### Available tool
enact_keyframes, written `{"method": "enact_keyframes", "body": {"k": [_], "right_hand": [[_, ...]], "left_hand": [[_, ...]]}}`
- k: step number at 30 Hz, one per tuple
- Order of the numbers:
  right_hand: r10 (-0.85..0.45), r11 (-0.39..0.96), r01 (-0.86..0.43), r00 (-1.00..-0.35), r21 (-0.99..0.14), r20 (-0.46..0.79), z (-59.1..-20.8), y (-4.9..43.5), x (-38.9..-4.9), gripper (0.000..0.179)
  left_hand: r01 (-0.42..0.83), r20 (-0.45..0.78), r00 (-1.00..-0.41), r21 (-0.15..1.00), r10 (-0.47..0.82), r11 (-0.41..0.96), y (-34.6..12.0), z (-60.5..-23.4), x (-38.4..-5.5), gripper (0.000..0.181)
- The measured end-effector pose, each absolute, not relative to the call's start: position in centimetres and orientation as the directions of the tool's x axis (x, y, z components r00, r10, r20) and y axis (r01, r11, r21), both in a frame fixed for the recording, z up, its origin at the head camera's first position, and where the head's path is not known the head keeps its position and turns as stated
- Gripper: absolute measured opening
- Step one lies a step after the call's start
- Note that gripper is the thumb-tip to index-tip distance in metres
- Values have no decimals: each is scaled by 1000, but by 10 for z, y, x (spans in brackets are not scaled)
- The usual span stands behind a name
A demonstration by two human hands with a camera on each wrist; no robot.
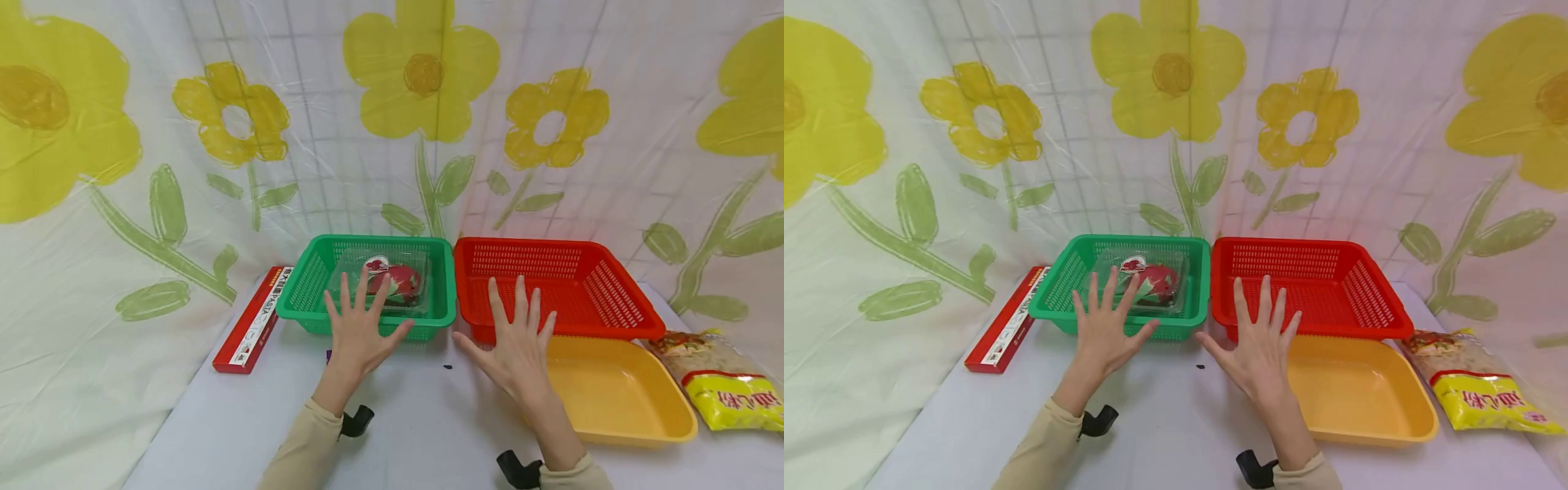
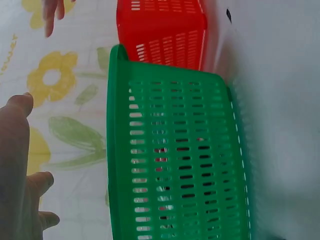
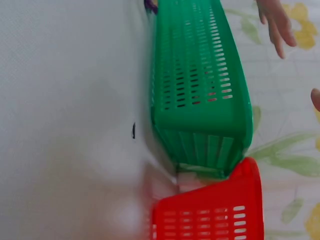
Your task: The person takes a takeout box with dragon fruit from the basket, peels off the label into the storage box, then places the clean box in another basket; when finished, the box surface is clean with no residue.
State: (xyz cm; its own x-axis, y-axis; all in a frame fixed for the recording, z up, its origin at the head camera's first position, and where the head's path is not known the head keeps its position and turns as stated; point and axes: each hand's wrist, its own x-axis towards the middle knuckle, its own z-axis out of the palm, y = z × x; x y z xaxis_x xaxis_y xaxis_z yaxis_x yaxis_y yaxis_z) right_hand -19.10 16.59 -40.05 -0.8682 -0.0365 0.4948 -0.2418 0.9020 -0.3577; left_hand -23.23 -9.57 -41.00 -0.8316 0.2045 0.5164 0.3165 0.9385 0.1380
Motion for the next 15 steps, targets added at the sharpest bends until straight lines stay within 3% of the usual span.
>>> {"method": "enact_keyframes", "body": {"k": [15], "right_hand": [[-33,904,-230,-877,-359,479,-401,166,-192,106]], "left_hand": [[205,489,-870,230,69,951,-145,-416,-257,86]]}}
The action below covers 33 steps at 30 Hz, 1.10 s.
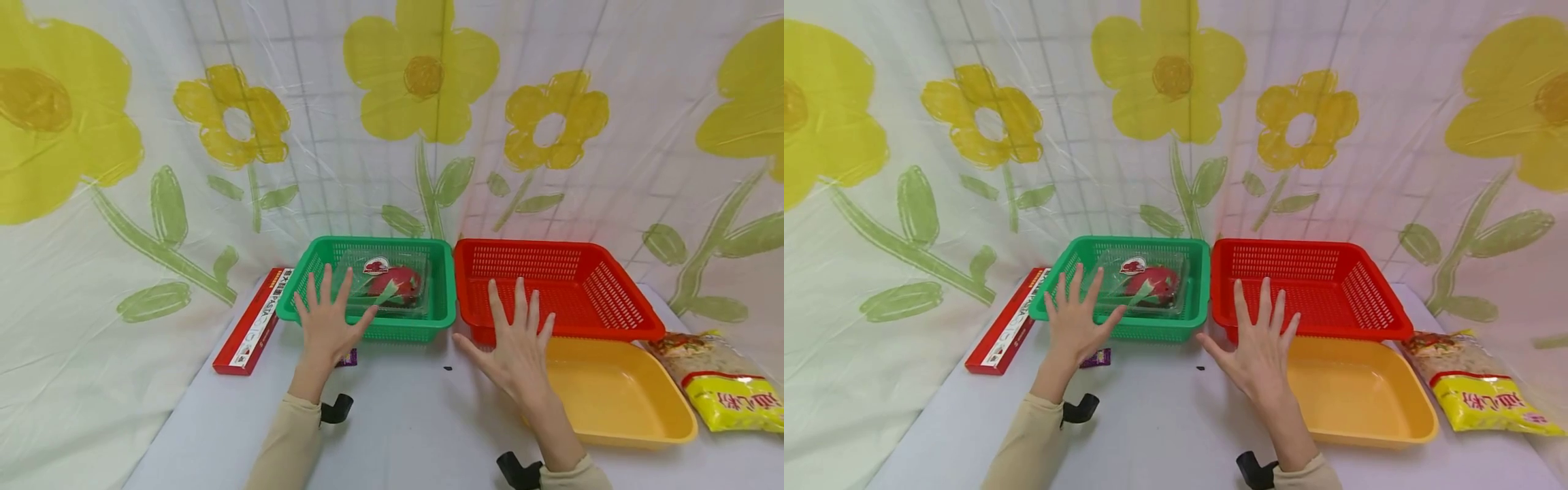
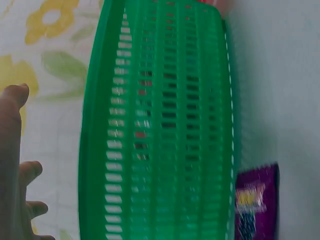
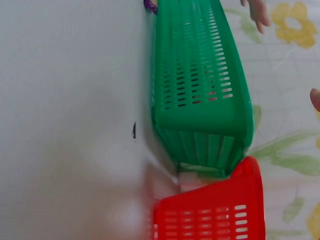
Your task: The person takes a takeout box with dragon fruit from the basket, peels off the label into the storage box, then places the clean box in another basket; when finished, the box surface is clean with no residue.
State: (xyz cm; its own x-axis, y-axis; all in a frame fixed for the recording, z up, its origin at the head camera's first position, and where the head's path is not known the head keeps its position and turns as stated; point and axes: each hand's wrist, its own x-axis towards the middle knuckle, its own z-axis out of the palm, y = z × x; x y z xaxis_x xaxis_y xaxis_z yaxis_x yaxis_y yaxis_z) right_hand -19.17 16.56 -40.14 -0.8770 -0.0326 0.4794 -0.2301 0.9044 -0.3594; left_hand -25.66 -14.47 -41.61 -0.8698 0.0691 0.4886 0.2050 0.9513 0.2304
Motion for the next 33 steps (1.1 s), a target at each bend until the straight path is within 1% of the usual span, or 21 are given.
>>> {"method": "enact_keyframes", "body": {"k": [7,11,18,27,33], "right_hand": [[-36,899,-235,-880,-370,473,-402,165,-192,105],[-39,898,-235,-885,-373,464,-403,164,-192,105],[-44,891,-236,-895,-387,445,-404,163,-191,106],[-51,881,-254,-890,-399,453,-406,159,-190,104],[-49,870,-257,-894,-420,445,-406,155,-193,103]], "left_hand": [[178,486,-873,379,-32,908,-186,-430,-270,85],[158,489,-868,433,-85,887,-205,-439,-276,84],[202,505,-856,529,-114,824,-223,-449,-280,84],[230,486,-866,601,-122,766,-233,-453,-279,81],[262,518,-845,618,-133,741,-232,-458,-282,76]]}}
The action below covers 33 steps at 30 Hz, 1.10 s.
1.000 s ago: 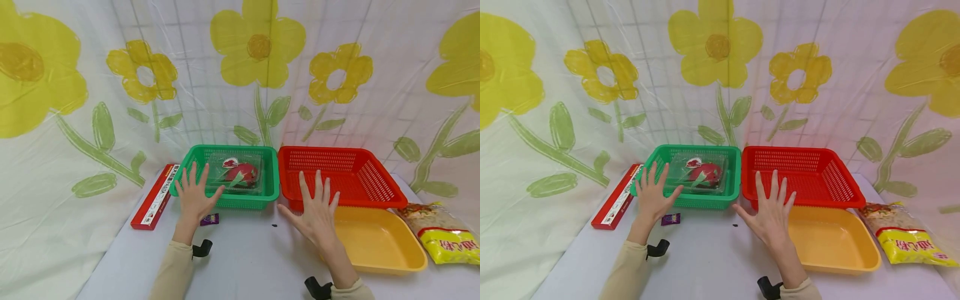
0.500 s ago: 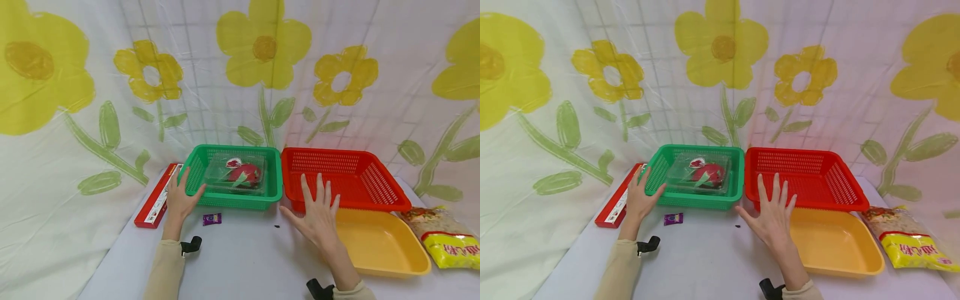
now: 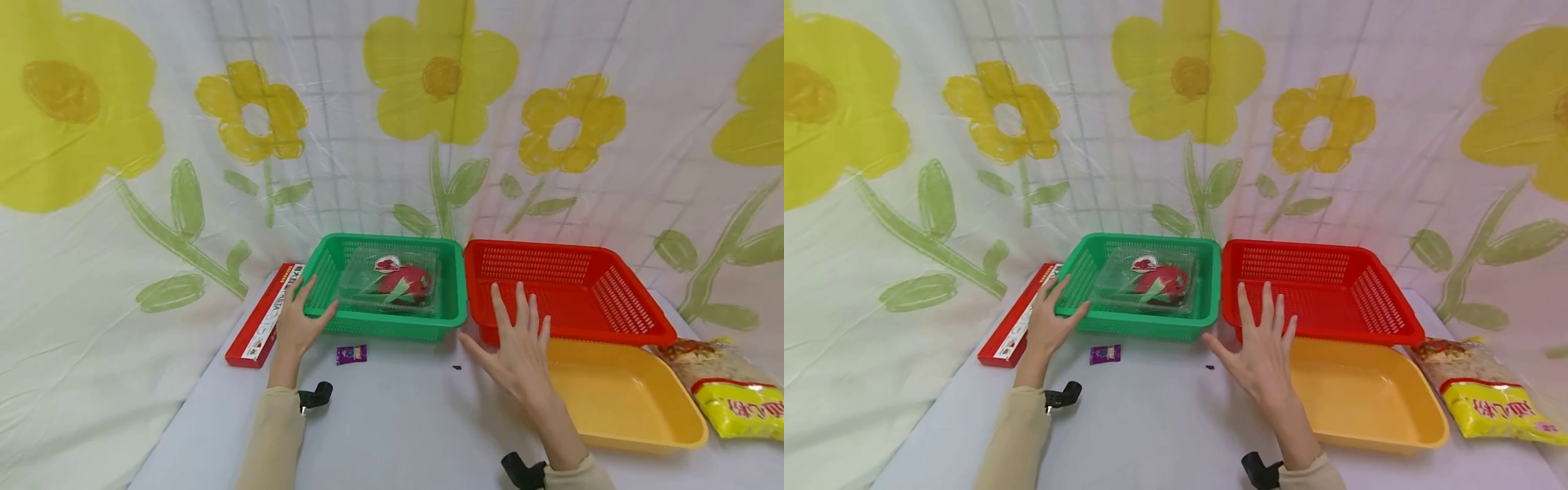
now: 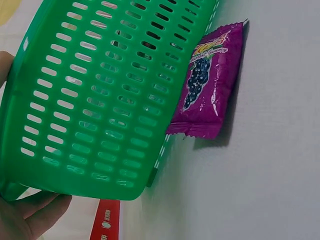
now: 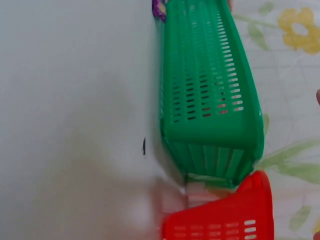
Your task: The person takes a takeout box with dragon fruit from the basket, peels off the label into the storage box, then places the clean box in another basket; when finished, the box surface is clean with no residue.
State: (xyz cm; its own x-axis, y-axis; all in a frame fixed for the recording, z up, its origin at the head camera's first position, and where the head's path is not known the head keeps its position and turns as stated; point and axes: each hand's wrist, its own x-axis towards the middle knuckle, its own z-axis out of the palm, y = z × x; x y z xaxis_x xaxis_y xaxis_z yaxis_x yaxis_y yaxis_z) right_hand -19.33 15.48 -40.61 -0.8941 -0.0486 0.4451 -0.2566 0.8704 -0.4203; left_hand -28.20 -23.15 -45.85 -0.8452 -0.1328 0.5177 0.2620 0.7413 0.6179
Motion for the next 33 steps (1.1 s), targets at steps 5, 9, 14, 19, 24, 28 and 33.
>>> {"method": "enact_keyframes", "body": {"k": [5,9,14,19,24,28,33], "right_hand": [[-60,807,-270,-923,-525,381,-395,143,-215,99],[-103,669,-287,-949,-685,298,-377,127,-245,92],[-157,463,-214,-975,-860,158,-355,105,-286,88],[-135,345,-48,-991,-937,1,-343,88,-326,85],[-68,343,90,-990,-935,-121,-343,73,-354,83],[-2,359,192,-978,-913,-207,-349,62,-368,87],[91,326,320,-947,-890,-307,-363,55,-384,89]], "left_hand": [[266,524,-836,645,-161,717,-231,-464,-288,74],[262,524,-831,665,-186,699,-231,-465,-288,74],[266,532,-825,665,-192,698,-231,-465,-288,73],[284,549,-814,663,-191,693,-229,-465,-289,71],[272,535,-821,673,-199,688,-229,-465,-286,72],[263,535,-819,671,-207,693,-230,-464,-284,71],[260,531,-822,671,-205,694,-232,-464,-282,71]]}}
